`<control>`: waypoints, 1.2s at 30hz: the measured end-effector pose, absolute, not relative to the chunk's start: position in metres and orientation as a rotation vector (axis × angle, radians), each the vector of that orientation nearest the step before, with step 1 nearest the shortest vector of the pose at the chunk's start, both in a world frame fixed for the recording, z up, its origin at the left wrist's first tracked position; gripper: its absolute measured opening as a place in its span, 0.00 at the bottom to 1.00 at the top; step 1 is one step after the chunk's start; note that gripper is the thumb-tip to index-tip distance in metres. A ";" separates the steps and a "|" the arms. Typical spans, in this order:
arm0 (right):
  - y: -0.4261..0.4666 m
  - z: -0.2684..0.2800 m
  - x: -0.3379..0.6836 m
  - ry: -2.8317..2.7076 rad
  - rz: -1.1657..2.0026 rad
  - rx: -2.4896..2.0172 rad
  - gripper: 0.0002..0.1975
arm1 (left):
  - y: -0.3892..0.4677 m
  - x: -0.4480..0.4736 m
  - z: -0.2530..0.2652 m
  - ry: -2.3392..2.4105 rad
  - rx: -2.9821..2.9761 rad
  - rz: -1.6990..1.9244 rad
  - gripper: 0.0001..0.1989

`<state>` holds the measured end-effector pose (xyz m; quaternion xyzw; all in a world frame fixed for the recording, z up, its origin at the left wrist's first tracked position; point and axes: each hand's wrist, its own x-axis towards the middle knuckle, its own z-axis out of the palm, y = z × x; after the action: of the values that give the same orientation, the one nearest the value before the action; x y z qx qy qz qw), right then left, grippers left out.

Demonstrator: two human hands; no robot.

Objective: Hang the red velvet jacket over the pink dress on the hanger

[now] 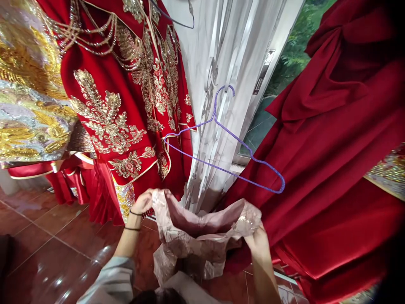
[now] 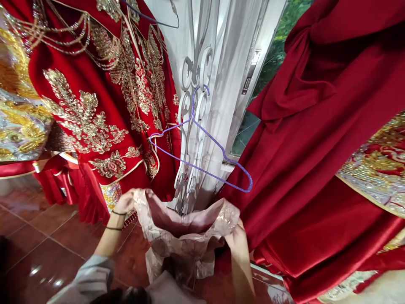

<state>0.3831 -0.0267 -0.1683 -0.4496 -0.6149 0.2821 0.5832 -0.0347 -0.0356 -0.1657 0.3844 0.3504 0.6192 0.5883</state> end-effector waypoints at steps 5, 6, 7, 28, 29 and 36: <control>-0.033 -0.134 0.373 -1.295 0.855 -0.937 0.10 | 0.020 -0.043 -0.102 0.870 1.041 1.669 0.12; -0.029 -0.127 0.364 -1.236 0.954 -0.857 0.10 | 0.031 -0.040 -0.096 0.875 1.054 1.733 0.14; -0.022 -0.121 0.355 -1.188 1.041 -0.778 0.12 | 0.042 -0.038 -0.091 0.880 1.060 1.797 0.15; 0.018 -0.109 0.361 -0.899 1.141 -0.654 0.19 | 0.080 -0.040 0.013 1.062 1.632 1.627 0.16; 0.019 -0.108 0.366 -0.906 1.124 -0.669 0.19 | 0.076 -0.037 0.018 1.095 1.684 1.596 0.16; 0.040 -0.077 0.398 -0.799 0.974 -0.605 0.23 | 0.047 -0.032 0.044 1.339 1.793 1.561 0.14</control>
<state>0.3981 0.0396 -0.0770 -0.2785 -0.3680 0.4481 0.7657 -0.0320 0.0474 0.0441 0.6432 0.4802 0.5600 0.2051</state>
